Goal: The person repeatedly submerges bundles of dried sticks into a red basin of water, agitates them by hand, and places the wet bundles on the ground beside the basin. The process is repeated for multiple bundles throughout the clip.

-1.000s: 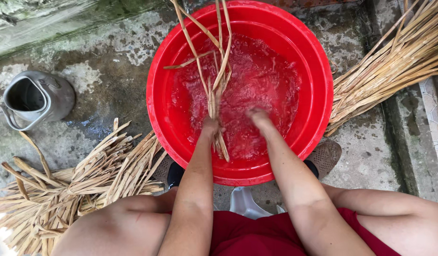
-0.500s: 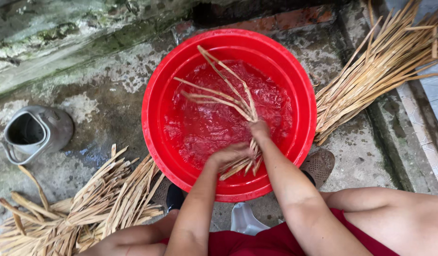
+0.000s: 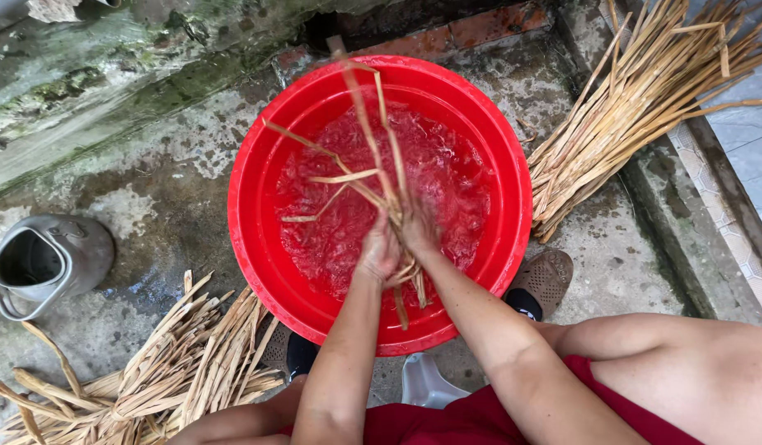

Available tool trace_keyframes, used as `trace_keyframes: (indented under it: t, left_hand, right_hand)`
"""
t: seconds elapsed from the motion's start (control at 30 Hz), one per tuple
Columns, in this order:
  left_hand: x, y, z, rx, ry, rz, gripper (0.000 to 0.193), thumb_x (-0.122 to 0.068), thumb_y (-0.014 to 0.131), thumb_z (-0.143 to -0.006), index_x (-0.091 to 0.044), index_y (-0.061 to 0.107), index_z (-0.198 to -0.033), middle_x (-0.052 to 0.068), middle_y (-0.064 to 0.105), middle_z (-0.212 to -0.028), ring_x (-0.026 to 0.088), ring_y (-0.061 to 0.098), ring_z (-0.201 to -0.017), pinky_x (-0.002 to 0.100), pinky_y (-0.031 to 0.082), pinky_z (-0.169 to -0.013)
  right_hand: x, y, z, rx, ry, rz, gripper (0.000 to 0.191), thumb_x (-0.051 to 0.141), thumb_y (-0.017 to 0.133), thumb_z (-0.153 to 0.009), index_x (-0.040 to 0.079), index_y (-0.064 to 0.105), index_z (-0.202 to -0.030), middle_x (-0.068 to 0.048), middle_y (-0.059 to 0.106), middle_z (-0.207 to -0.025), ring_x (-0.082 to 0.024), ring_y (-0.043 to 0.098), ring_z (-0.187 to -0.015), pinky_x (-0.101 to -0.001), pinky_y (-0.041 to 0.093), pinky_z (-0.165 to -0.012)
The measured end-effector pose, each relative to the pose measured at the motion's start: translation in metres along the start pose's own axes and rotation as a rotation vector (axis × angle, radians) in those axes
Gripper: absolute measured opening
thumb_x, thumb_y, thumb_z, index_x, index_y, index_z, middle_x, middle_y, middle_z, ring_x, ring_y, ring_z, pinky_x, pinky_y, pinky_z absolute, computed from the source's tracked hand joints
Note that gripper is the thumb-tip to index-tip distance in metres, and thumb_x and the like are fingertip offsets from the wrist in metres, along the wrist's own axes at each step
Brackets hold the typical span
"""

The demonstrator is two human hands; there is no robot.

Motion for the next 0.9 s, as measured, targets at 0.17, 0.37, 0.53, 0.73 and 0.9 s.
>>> trace_keyframes:
  t: [0.17, 0.37, 0.53, 0.73, 0.9]
  left_hand:
    - [-0.024, -0.023, -0.005, -0.029, 0.119, 0.067, 0.058, -0.056, 0.048, -0.104, -0.006, 0.060, -0.132, 0.009, 0.066, -0.114, 0.020, 0.062, -0.104, 0.033, 0.058, -0.083]
    - [-0.012, -0.026, -0.008, -0.038, 0.106, 0.044, 0.057, -0.055, 0.051, -0.105, -0.004, 0.059, -0.127, 0.010, 0.066, -0.113, 0.022, 0.066, -0.098, 0.036, 0.062, -0.080]
    - [0.019, 0.002, -0.005, -0.183, 0.101, -0.398, 0.044, -0.046, 0.054, -0.107, -0.006, 0.056, -0.124, 0.000, 0.060, -0.092, 0.012, 0.056, -0.079, 0.029, 0.051, -0.068]
    - [-0.015, -0.024, 0.004, -0.371, -0.035, -0.998, 0.036, -0.033, 0.042, -0.107, -0.006, 0.047, -0.131, 0.007, 0.057, -0.076, 0.020, 0.057, -0.065, 0.037, 0.050, -0.056]
    - [0.056, 0.018, 0.012, 0.096, -0.132, -1.748, 0.051, -0.043, 0.043, -0.102, -0.006, 0.050, -0.136, 0.015, 0.059, -0.103, 0.027, 0.059, -0.091, 0.042, 0.048, -0.080]
  right_hand:
    - [-0.020, 0.038, 0.013, 0.187, -0.315, -0.047, 0.019, 0.026, 0.056, -0.110, 0.011, 0.067, -0.109, -0.001, 0.058, -0.077, -0.012, 0.057, -0.063, -0.0237, 0.051, -0.045]
    - [-0.040, 0.032, 0.013, 0.108, 0.046, 0.359, 0.036, 0.032, 0.044, -0.110, 0.013, 0.070, -0.125, -0.015, 0.076, -0.098, -0.026, 0.078, -0.080, -0.0369, 0.064, -0.060]
    - [-0.037, -0.040, -0.033, 0.136, 0.266, 0.852, 0.067, 0.052, 0.033, -0.106, 0.017, 0.015, -0.161, -0.010, 0.004, -0.169, -0.037, 0.003, -0.152, -0.0625, -0.001, -0.120]
    - [-0.021, -0.050, -0.045, -0.088, 0.597, 0.126, 0.084, 0.062, 0.053, -0.093, 0.018, 0.030, -0.160, -0.013, 0.028, -0.167, -0.032, 0.029, -0.151, -0.0621, 0.024, -0.120]
    - [-0.034, -0.049, -0.053, 0.101, 0.300, 0.375, 0.085, 0.043, 0.070, -0.088, 0.016, 0.023, -0.154, -0.019, 0.048, -0.144, -0.032, 0.061, -0.121, -0.0455, 0.056, -0.098]
Point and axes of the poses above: each hand's wrist, its own z-axis away from the middle knuckle, its own y-axis out of the palm, x = y × z, the point moved 2 cm from there along -z, towards the middle knuckle
